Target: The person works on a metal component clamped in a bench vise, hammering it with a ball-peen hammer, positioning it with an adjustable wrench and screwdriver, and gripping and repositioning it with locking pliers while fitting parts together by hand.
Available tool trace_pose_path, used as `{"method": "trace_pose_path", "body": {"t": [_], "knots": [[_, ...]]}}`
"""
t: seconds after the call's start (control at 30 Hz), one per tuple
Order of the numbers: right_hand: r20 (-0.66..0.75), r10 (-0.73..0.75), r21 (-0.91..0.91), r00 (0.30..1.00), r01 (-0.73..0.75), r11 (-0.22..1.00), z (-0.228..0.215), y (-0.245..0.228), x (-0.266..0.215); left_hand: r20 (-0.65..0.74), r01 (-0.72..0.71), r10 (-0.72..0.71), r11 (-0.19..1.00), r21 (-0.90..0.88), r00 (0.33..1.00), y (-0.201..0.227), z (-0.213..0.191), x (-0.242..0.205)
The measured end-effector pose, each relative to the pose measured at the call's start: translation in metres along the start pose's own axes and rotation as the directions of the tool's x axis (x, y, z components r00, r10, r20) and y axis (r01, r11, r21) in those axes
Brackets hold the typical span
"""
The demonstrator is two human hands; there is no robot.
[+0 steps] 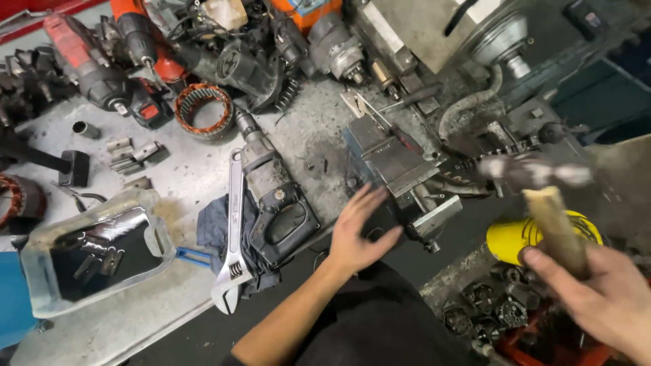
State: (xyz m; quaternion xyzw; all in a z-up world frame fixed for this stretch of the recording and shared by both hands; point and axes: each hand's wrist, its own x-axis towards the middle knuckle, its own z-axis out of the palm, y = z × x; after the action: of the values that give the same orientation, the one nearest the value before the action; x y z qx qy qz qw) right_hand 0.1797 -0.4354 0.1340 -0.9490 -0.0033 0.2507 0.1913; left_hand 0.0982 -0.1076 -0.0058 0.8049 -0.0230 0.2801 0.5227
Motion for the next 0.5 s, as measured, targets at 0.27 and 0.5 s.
{"method": "trace_pose_path", "body": {"t": [0.27, 0.5], "knots": [[-0.055, -0.036, 0.099, 0.998, 0.041, 0.994, -0.001, 0.011, 0.004, -0.036, 0.115, -0.119, 0.989, -0.098, 0.992, -0.023, -0.011, -0.062], [0.114, 0.104, -0.172, 0.988, -0.083, 0.982, 0.014, -0.018, 0.003, 0.056, 0.258, -0.255, 0.964, -0.064, 0.965, -0.033, -0.025, -0.067]]}}
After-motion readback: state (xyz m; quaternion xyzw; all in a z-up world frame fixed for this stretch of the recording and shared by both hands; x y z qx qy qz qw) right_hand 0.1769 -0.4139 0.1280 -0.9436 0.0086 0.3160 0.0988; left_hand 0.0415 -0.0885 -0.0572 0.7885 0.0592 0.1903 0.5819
